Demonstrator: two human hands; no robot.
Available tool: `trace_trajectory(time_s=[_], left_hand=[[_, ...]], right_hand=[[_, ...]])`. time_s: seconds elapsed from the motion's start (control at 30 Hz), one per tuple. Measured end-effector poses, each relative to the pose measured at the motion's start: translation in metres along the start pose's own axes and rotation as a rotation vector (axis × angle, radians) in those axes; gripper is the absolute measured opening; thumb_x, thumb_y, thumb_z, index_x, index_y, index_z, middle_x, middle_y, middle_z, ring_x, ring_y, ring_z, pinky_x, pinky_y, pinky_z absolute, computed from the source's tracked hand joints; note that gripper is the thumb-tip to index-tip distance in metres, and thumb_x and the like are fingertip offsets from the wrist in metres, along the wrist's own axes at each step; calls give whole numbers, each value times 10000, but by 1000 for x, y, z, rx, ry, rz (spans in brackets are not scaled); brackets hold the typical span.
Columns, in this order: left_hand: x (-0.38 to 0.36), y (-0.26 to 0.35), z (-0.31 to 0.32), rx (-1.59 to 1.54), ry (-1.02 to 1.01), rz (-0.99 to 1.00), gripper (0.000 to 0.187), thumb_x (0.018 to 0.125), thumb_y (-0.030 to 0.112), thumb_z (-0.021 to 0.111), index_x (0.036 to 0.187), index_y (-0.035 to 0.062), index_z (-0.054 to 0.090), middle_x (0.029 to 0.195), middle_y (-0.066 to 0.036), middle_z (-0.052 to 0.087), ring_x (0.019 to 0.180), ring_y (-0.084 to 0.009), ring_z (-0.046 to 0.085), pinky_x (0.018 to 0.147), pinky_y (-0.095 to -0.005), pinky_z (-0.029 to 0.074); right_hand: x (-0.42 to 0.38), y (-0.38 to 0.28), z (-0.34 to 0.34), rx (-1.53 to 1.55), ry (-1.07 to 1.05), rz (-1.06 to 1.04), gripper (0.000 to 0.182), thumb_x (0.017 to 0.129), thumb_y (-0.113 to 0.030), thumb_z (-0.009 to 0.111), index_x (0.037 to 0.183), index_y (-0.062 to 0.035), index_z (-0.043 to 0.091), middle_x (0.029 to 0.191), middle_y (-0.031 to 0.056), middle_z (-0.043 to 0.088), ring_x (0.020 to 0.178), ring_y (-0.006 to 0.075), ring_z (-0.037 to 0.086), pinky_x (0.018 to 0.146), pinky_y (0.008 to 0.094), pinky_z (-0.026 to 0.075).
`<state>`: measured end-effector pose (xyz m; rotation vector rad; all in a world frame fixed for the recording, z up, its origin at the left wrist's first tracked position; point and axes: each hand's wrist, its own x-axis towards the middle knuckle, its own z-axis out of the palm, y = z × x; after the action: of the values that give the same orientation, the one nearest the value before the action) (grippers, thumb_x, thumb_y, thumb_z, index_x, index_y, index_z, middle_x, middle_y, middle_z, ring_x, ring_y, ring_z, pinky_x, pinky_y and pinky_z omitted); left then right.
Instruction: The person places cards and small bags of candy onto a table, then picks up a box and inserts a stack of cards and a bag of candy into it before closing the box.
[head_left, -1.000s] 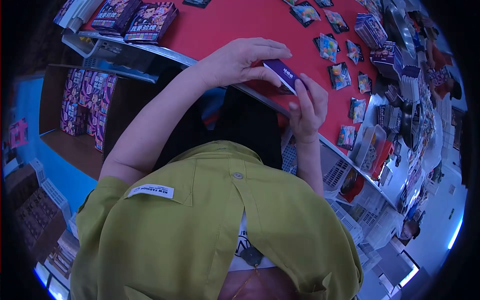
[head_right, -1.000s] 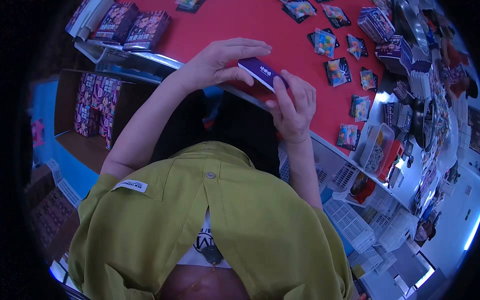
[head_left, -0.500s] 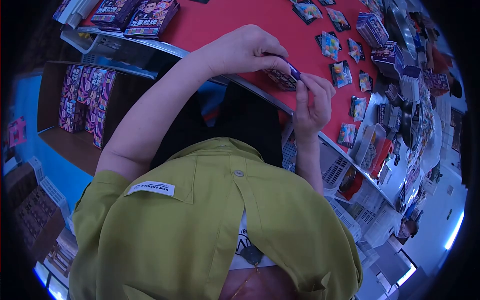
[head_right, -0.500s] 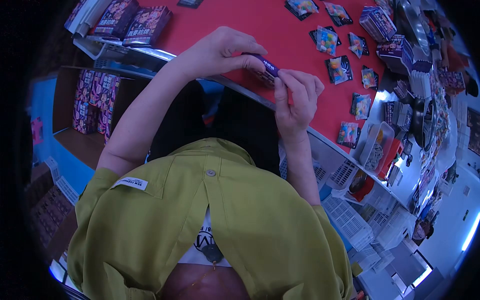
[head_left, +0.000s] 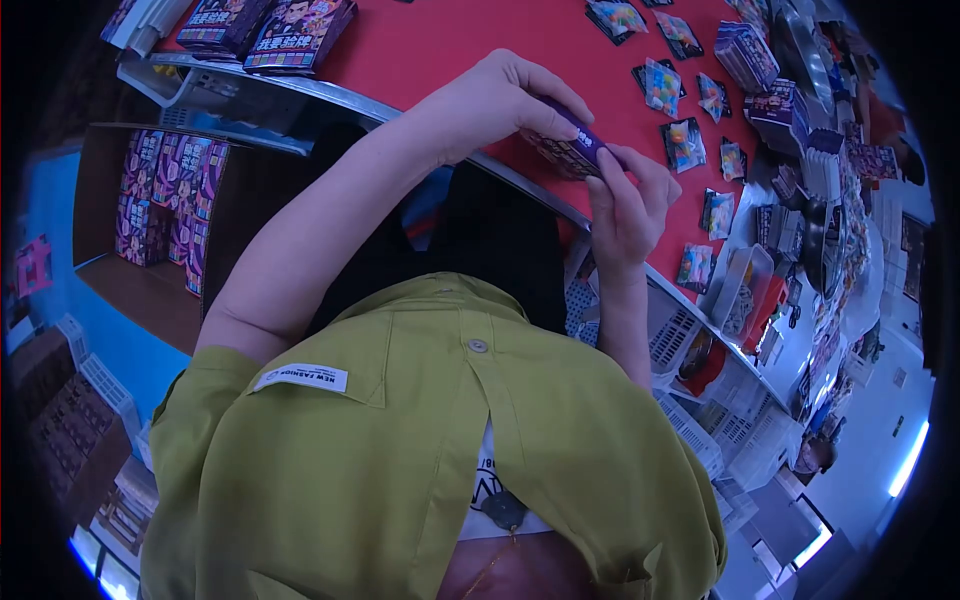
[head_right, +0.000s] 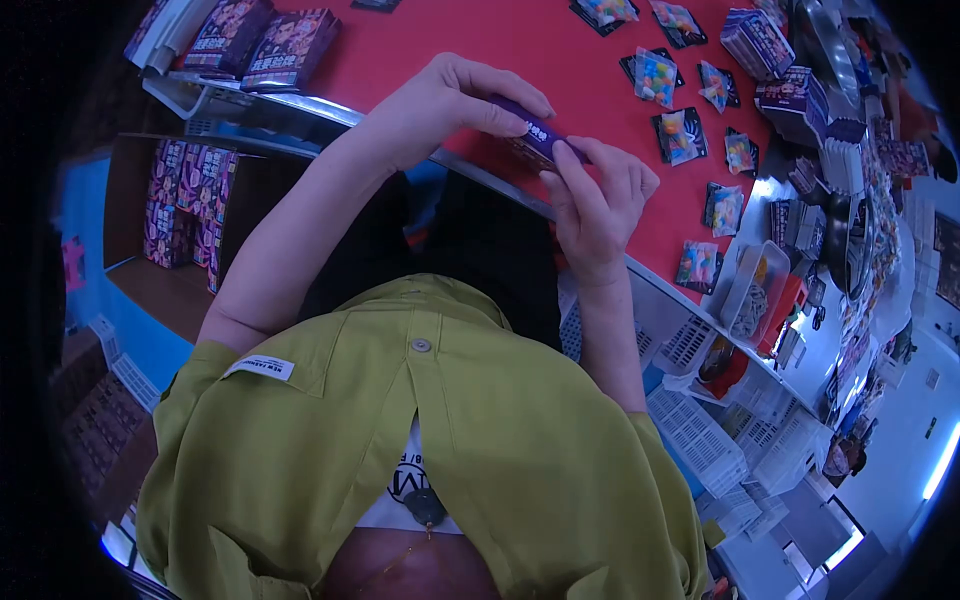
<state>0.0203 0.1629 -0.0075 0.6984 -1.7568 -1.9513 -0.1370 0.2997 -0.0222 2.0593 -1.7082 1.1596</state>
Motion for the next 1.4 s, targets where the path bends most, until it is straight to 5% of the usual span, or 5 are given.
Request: trace_trajectory(time_s=[0.43,0.5,0.63,0.83,1.4], left_hand=[[-17,-6,24,-115,476,-77,821,800,508,654,1338,-18,324,1105,-205,575,1066,-328,579,947,-461,453],[-15,10,31,-1073,-27,-457,687,839,417,630,1284,-42,379,1119,-218,566,1096,-364,562,919,-538,462],[-2,0,36,-1175,-161,-315,496,870,176,548,1287,-38,386,1170,-221,547,1105,-359,557,887,-578,484],[8,-14,46,-1015,-116,-208,515,816,16,563,1292,-50,379,1217,-190,523,1122,-323,552,869,-545,517],[-20,6,22,-478,-61,-292,465,750,65,682,1165,-31,494,1036,-147,593,917,-227,628,659,-318,561]], right_hand=[[-13,0,-2,95,275,17,277,771,-10,696,1028,-32,594,1010,151,618,819,239,632,653,321,523],[-16,0,-6,116,282,-12,296,771,-25,703,1042,-35,584,1020,153,620,837,247,631,683,338,522],[-11,26,-30,180,30,165,372,821,-144,682,1139,-15,538,1090,165,603,997,307,589,856,394,461],[11,144,-37,-441,-560,791,690,875,-525,529,1300,10,427,1272,193,505,1190,324,476,996,516,316],[-17,32,-12,-115,-538,307,674,826,-412,643,1353,-73,396,1390,179,372,1309,316,336,1045,458,257]])
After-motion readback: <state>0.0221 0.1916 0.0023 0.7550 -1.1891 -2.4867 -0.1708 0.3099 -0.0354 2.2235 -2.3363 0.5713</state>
